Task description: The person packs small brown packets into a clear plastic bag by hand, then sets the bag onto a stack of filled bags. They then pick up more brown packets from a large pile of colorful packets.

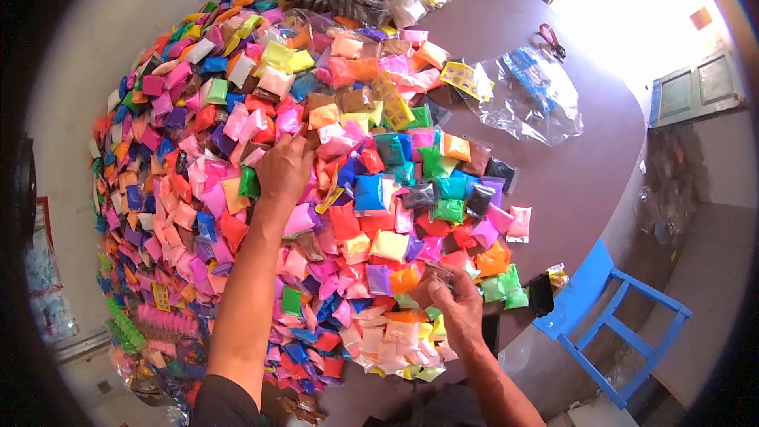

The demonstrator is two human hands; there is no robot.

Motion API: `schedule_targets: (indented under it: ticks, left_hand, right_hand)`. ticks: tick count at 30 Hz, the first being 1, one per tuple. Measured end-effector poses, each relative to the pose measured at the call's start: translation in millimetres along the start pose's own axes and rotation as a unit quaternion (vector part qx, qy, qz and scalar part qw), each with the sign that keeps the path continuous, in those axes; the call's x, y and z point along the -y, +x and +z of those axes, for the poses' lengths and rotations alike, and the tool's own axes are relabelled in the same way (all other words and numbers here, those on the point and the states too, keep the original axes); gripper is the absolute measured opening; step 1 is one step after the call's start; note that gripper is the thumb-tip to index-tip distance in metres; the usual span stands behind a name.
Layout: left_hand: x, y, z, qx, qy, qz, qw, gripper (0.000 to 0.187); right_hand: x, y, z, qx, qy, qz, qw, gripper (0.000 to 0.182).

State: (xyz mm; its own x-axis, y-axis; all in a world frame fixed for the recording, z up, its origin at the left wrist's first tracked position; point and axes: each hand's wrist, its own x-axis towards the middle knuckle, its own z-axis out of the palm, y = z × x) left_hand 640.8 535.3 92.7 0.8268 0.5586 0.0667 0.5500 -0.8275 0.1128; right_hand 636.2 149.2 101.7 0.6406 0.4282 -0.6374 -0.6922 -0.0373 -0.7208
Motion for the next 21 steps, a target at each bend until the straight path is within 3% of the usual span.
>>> schedule_targets:
  ticks: [3,6,7,14,18,21]
  left_hand:
    - [12.2,-2.6,-10.3,-0.008,-0.026,-0.019,0.999,0.019]
    - [27.3,-15.4,-23.2,-0.023,-0.181,-0.016,0.983,0.02]
    - [24.4,-22.9,-35.7,-0.014,-0.286,-0.049,0.957,0.024]
    - [27.2,-75.3,-90.9,0.059,-0.596,-0.249,0.761,0.032]
    - [32.2,-105.1,-91.1,0.08,-0.635,-0.277,0.717,0.031]
    - [33.3,-128.7,-86.7,0.089,-0.635,-0.266,0.72,0.032]
  right_hand:
    - [2.8,8.0,-4.5,0.026,0.022,0.012,0.999,0.037]
    - [10.1,7.7,3.5,0.021,0.046,0.024,0.998,0.029]
    - [6.6,10.3,1.1,0.03,0.036,0.028,0.999,0.03]
    - [20.2,25.6,13.6,0.033,-0.007,-0.003,0.999,0.034]
    - [42.0,47.7,25.1,0.049,-0.071,-0.064,0.994,0.035]
    - [47.3,78.8,28.1,0.066,-0.09,-0.108,0.988,0.039]
